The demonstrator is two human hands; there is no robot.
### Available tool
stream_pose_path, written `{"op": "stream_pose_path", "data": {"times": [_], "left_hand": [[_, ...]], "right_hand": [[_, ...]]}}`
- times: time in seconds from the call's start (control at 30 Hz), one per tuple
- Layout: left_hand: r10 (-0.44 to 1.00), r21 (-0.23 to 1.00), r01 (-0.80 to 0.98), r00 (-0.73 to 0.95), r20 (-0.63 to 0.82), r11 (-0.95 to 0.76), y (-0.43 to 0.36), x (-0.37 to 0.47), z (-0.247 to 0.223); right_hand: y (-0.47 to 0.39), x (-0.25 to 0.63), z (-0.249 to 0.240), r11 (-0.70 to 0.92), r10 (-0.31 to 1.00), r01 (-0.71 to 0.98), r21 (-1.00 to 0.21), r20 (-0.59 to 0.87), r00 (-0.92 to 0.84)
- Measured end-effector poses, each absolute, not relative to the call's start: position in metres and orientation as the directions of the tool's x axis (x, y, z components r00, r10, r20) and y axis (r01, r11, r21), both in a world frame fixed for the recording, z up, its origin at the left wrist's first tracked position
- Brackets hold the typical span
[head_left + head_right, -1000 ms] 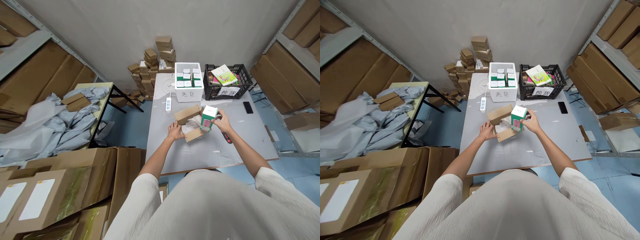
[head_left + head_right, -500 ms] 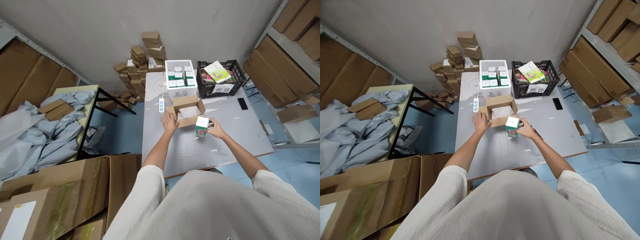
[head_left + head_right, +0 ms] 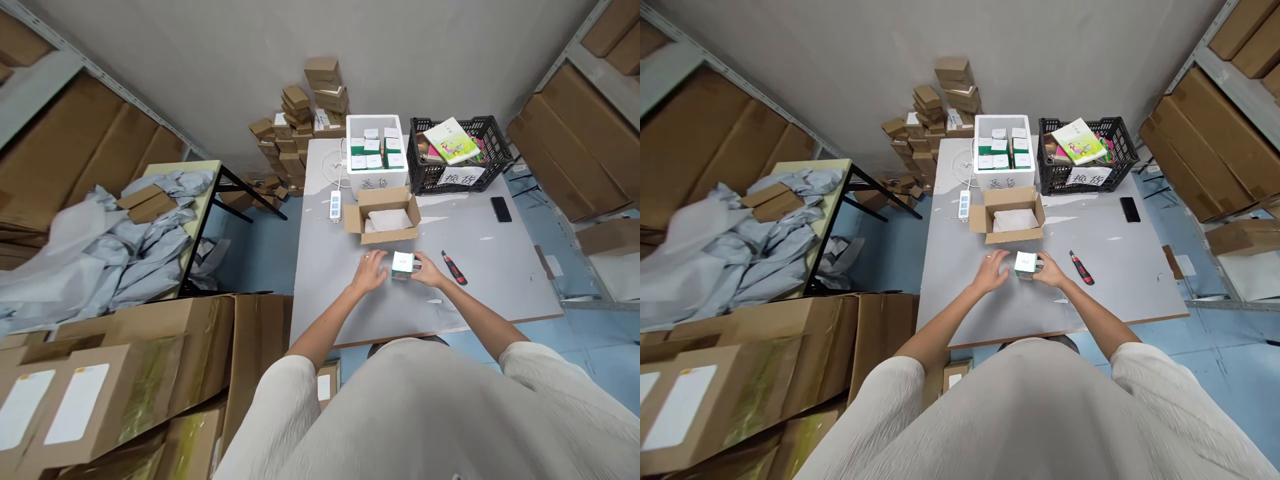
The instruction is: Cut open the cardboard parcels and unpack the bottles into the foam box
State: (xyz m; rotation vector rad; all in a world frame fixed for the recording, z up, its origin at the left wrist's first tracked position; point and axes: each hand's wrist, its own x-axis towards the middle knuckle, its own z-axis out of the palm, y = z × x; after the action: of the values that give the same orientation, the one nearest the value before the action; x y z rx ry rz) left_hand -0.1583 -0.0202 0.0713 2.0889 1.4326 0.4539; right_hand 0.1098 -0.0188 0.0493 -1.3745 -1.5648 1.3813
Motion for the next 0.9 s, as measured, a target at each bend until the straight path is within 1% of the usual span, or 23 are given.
{"op": "stream_pose_path", "data": {"times": [0.03,0.1,0.17,0.23,0.37,0.47,0.57,0.77,0.9], "left_hand": [[0.907,0.660,0.695,0.418,-0.050,-0.284,-0.027,-0.152,0.067],[0.892,0.743,0.623,0.446,-0.079,-0.246,-0.036,-0.139,0.059],[0.894,0.803,0.570,0.434,-0.111,-0.177,-0.040,-0.129,0.051],[0.903,0.831,0.544,0.406,-0.139,-0.117,-0.040,-0.122,0.044],[0.917,0.844,0.534,0.358,-0.175,-0.047,-0.037,-0.114,0.038],[0.927,0.841,0.538,0.343,-0.152,-0.061,-0.035,-0.108,0.038],[0.930,0.840,0.541,0.323,-0.174,-0.031,-0.034,-0.101,0.042],[0.927,0.850,0.526,0.308,-0.212,0.019,-0.035,-0.094,0.048],[0.924,0.844,0.535,0.303,-0.233,0.038,-0.036,-0.096,0.051]], "right_hand": [[-0.019,0.110,0.046,-0.091,0.949,0.288,-0.953,-0.171,-0.265],[-0.018,0.112,0.039,-0.088,0.943,0.285,-0.954,-0.172,-0.285],[-0.018,0.114,0.033,-0.099,0.937,0.277,-0.956,-0.183,-0.296],[-0.018,0.116,0.028,-0.115,0.932,0.275,-0.955,-0.199,-0.303],[-0.022,0.123,0.028,-0.094,0.927,0.335,-0.938,-0.205,-0.313],[-0.024,0.129,0.036,-0.014,0.929,0.427,-0.904,-0.170,-0.328],[-0.025,0.133,0.048,0.058,0.925,0.488,-0.871,-0.137,-0.354],[-0.022,0.135,0.062,0.197,0.903,0.543,-0.817,-0.065,-0.425],[-0.016,0.136,0.066,0.239,0.879,0.582,-0.777,-0.082,-0.470]]}}
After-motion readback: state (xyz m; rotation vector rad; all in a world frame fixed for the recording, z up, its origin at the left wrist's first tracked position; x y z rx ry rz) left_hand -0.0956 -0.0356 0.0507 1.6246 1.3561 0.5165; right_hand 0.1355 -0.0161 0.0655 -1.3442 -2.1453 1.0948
